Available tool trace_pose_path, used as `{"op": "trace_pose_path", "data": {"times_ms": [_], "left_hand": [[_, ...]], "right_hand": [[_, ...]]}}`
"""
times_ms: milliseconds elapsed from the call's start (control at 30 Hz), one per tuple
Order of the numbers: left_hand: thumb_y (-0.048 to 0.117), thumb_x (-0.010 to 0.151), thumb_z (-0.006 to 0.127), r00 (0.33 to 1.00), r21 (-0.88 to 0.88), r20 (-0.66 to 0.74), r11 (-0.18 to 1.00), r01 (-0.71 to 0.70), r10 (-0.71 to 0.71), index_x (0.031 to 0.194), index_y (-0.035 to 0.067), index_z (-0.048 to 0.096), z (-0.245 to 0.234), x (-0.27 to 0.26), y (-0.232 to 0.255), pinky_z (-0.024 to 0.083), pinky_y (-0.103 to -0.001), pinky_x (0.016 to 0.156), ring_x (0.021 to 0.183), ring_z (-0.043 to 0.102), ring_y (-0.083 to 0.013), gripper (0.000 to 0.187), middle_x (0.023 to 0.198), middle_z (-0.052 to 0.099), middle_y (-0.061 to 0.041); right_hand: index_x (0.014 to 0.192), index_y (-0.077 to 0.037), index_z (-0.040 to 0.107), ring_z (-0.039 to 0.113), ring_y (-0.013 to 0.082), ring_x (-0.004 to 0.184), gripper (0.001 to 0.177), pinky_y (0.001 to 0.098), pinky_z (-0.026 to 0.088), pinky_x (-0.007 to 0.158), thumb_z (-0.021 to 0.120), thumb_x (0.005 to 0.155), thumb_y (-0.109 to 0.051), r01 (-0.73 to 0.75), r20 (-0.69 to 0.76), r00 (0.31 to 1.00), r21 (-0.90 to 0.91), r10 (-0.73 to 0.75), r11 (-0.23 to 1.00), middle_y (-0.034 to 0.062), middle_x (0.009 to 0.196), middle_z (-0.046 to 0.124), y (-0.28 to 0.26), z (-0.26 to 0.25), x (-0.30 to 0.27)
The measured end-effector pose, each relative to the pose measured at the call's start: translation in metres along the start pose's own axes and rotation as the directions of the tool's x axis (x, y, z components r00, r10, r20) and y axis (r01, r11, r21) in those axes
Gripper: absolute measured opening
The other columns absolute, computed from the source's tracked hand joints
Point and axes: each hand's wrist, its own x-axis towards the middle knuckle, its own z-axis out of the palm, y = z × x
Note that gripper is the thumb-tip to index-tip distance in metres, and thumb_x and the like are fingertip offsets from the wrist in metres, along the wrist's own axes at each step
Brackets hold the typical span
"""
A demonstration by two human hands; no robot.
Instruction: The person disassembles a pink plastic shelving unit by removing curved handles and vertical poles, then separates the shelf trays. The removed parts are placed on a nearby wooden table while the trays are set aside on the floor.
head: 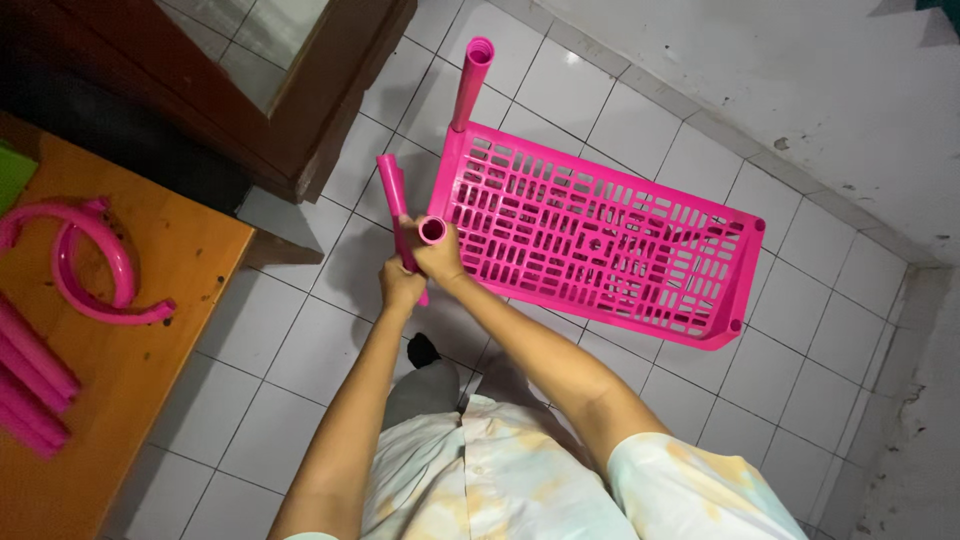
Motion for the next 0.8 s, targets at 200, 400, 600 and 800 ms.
{"op": "trace_pose_path", "data": {"times_ms": [200, 400, 600, 800], "left_hand": [[0.016, 0.074, 0.081, 0.999, -0.021, 0.012, 0.999, -0.042, 0.043, 0.089, 0.003, 0.072, -0.001, 0.001, 0.001, 0.055, -0.04, 0.069, 0.074, 0.072, -0.0218, 0.021, 0.078, 0.074, -0.011], [0.016, 0.073, 0.082, 0.995, -0.084, 0.086, 0.994, 0.065, -0.058, 0.089, 0.003, 0.072, 0.0, 0.011, -0.01, 0.056, -0.039, 0.068, 0.071, 0.07, -0.0183, 0.023, 0.078, 0.074, -0.009], [0.019, 0.082, 0.076, 0.995, -0.062, 0.076, 0.995, 0.072, -0.067, 0.094, 0.003, 0.072, 0.0, 0.01, -0.005, 0.055, -0.04, 0.068, 0.074, 0.073, -0.0204, 0.02, 0.082, 0.076, -0.011], [0.019, 0.077, 0.08, 0.995, 0.011, 0.085, 0.998, 0.059, -0.059, 0.095, 0.004, 0.073, -0.002, 0.016, -0.01, 0.056, -0.04, 0.07, 0.078, 0.074, -0.0226, 0.024, 0.085, 0.077, -0.012]], "right_hand": [[0.069, -0.003, 0.055, 0.04, 0.0079, 0.063, 0.043, 0.0329, 0.038, 0.052, 0.075, 0.099, -0.025, 0.089, 0.116, 0.99, -0.117, -0.075, 0.989, 0.003, 0.062, 0.044, 0.003, -0.01, 0.008], [0.081, -0.004, 0.066, 0.057, 0.0072, 0.067, 0.019, 0.0322, 0.05, 0.06, 0.074, 0.09, -0.018, 0.17, 0.658, 0.734, 0.06, -0.167, 0.984, 0.0006, 0.071, 0.06, -0.018, -0.044, 0.037], [0.066, -0.004, 0.057, 0.042, 0.0078, 0.057, 0.041, 0.0316, 0.038, 0.049, 0.073, 0.098, -0.025, -0.096, -0.174, 0.981, -0.04, 0.087, 0.995, 0.0007, 0.057, 0.05, -0.017, 0.009, -0.006], [0.071, -0.003, 0.058, 0.045, 0.0075, 0.061, 0.036, 0.0309, 0.041, 0.052, 0.074, 0.094, -0.026, 0.045, -0.058, 0.997, -0.048, -0.048, 0.998, 0.0002, 0.06, 0.053, -0.012, 0.0, 0.003]]}}
